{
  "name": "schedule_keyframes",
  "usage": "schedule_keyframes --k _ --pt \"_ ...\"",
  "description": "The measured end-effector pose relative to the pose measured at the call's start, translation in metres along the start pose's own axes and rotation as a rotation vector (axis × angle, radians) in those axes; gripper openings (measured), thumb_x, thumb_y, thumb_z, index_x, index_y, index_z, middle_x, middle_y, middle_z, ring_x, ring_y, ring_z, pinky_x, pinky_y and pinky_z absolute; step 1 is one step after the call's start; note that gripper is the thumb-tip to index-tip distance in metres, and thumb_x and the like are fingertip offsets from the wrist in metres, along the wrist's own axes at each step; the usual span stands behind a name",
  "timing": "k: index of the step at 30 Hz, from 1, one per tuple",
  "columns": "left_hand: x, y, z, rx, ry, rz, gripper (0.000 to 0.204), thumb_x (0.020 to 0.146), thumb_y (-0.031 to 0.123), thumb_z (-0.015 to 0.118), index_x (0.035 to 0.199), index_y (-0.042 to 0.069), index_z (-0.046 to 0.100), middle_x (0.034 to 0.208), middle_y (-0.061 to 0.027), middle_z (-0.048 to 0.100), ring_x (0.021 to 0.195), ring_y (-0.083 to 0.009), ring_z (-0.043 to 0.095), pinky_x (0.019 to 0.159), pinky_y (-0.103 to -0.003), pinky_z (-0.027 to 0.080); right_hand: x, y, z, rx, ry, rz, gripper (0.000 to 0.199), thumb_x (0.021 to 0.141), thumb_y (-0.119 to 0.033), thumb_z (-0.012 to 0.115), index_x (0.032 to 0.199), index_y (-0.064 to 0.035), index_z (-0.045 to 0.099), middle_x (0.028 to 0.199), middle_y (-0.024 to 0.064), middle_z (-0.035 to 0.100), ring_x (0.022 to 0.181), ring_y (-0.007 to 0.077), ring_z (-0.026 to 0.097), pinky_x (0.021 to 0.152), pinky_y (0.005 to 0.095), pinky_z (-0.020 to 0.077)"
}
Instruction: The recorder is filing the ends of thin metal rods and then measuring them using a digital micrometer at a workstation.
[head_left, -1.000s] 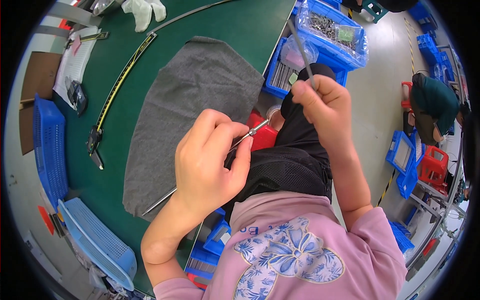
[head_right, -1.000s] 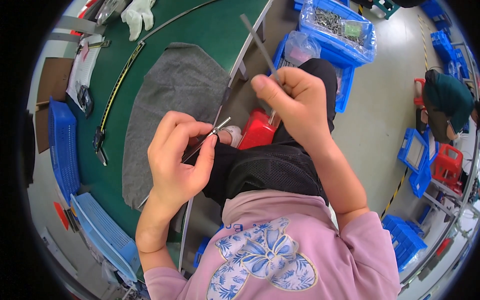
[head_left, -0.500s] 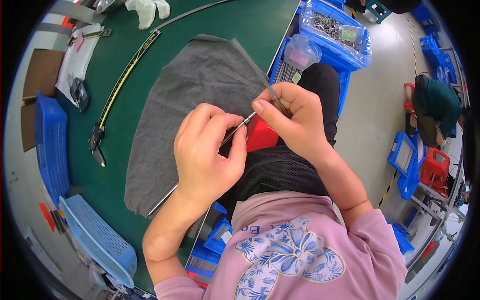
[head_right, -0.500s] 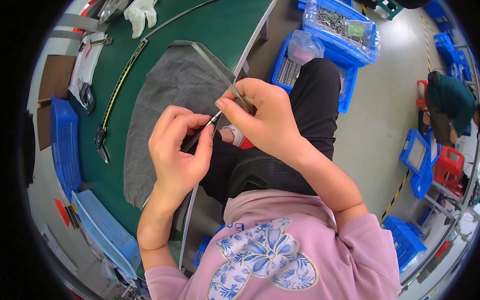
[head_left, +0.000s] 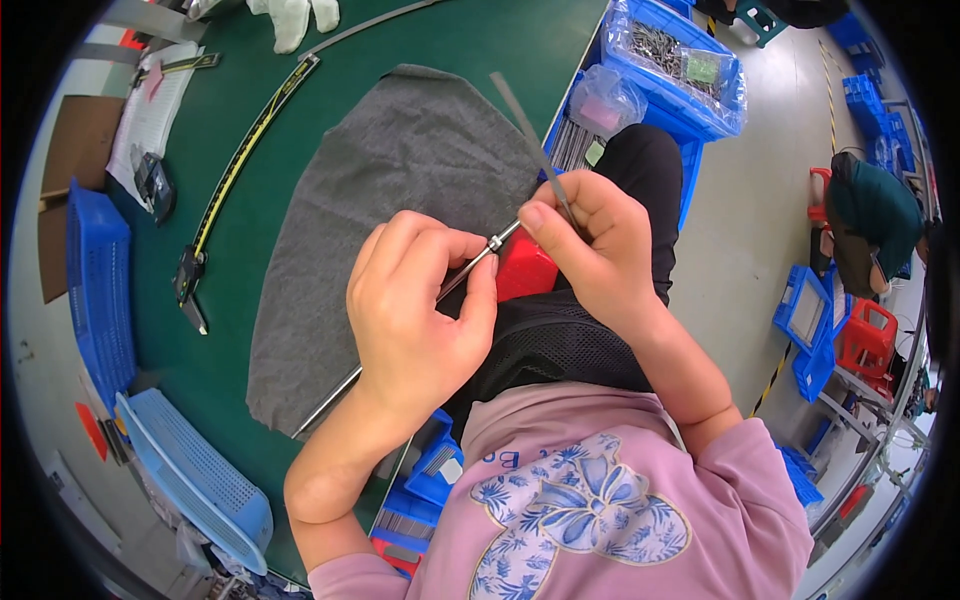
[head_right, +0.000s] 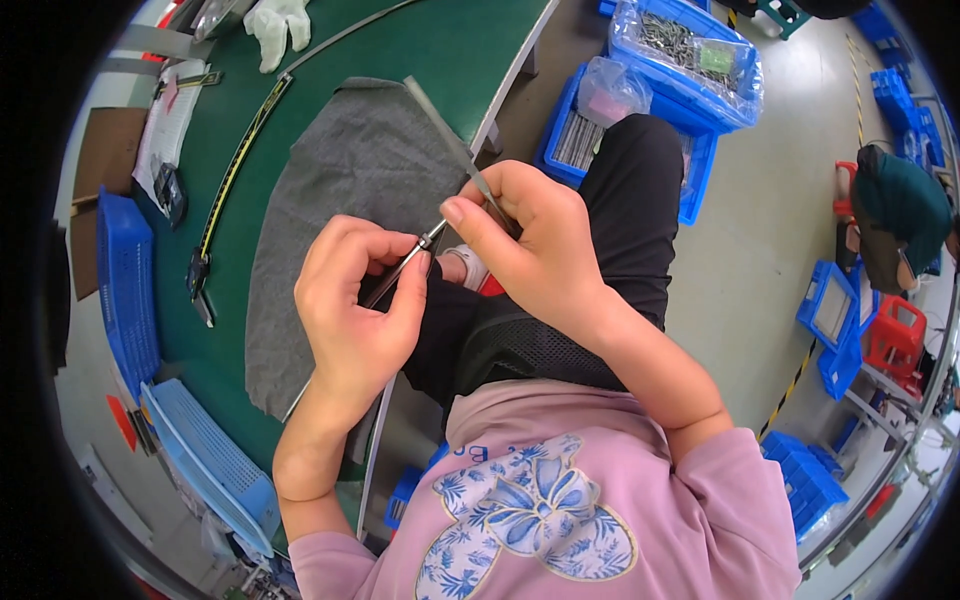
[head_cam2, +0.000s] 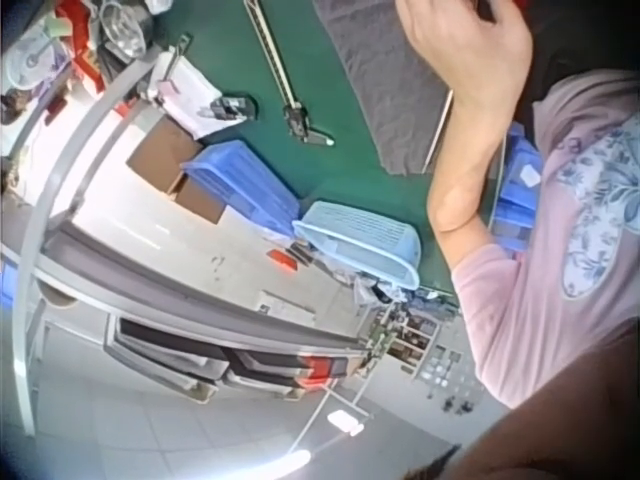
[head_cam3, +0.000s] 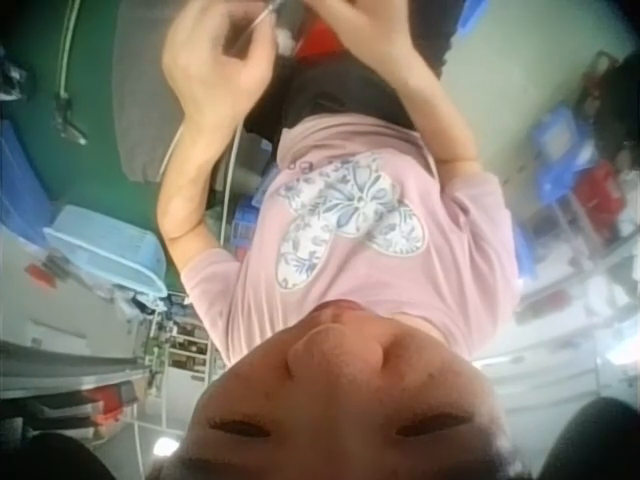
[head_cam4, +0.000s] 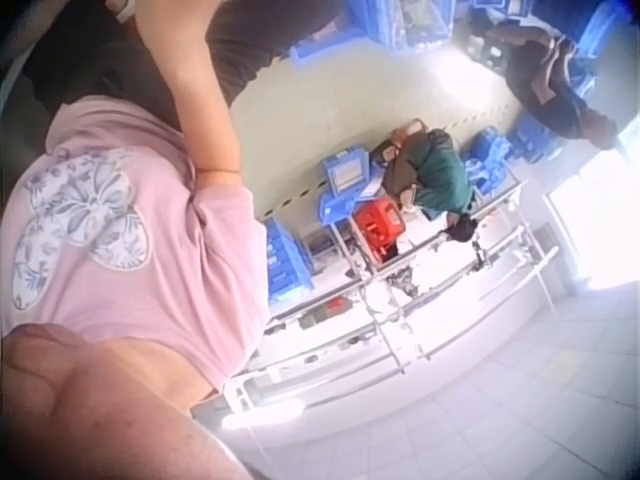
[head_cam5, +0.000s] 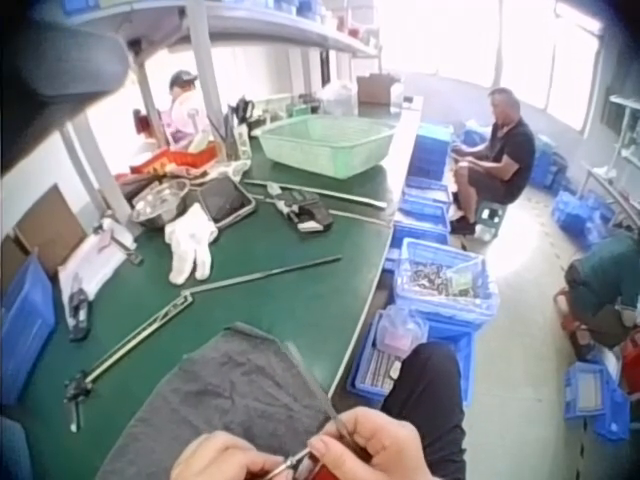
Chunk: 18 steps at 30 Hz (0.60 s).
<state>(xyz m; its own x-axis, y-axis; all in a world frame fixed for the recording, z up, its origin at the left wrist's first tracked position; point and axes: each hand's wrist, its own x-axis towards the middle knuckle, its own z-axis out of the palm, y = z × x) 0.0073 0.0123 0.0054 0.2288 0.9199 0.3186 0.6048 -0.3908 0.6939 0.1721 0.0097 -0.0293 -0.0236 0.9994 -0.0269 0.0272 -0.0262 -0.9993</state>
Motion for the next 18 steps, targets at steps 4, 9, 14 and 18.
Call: schedule_keyframes --k 4,9,14,18 --pt "-0.001 -0.001 -0.003 -0.036 -0.029 -0.082 0.014 0.065 -0.002 0.071 0.071 0.004 0.059 0.070 -0.0063 0.054 0.062 -0.0235 0.052 0.056 -0.034 0.040 -0.013 -0.001 -0.009 0.058 0.041 0.000 0.015 0.093 -0.010 0.053 0.087 0.0033 0.058 0.067 0.0043 0.060 0.061 0.0071 0.056 0.054 0.0227 0.0438" --pt "0.000 0.002 -0.004 -0.045 -0.057 -0.110 0.014 0.065 -0.002 0.071 0.070 0.004 0.059 0.070 -0.0066 0.053 0.064 -0.0239 0.051 0.058 -0.034 0.039 -0.032 -0.005 -0.012 0.135 -0.127 0.049 0.019 0.095 -0.009 0.046 0.088 0.0035 0.058 0.078 0.0101 0.065 0.069 0.0154 0.062 0.065 0.0272 0.0480" --pt "0.000 0.001 -0.001 -0.023 -0.063 -0.101 0.014 0.066 -0.001 0.071 0.071 0.004 0.059 0.072 -0.0070 0.053 0.066 -0.0237 0.051 0.058 -0.033 0.038 -0.037 -0.002 -0.010 0.009 -0.192 0.022 0.017 0.094 -0.010 0.049 0.092 0.0022 0.060 0.079 0.0140 0.065 0.071 0.0223 0.064 0.066 0.0295 0.0488" --pt "-0.001 0.001 0.000 -0.040 -0.035 -0.118 0.014 0.066 -0.001 0.072 0.072 0.004 0.060 0.072 -0.0070 0.053 0.066 -0.0230 0.051 0.058 -0.033 0.038 -0.039 0.000 -0.006 -0.008 -0.225 0.021 0.017 0.094 -0.011 0.050 0.094 0.0015 0.061 0.076 0.0137 0.064 0.065 0.0236 0.064 0.060 0.0304 0.0480"
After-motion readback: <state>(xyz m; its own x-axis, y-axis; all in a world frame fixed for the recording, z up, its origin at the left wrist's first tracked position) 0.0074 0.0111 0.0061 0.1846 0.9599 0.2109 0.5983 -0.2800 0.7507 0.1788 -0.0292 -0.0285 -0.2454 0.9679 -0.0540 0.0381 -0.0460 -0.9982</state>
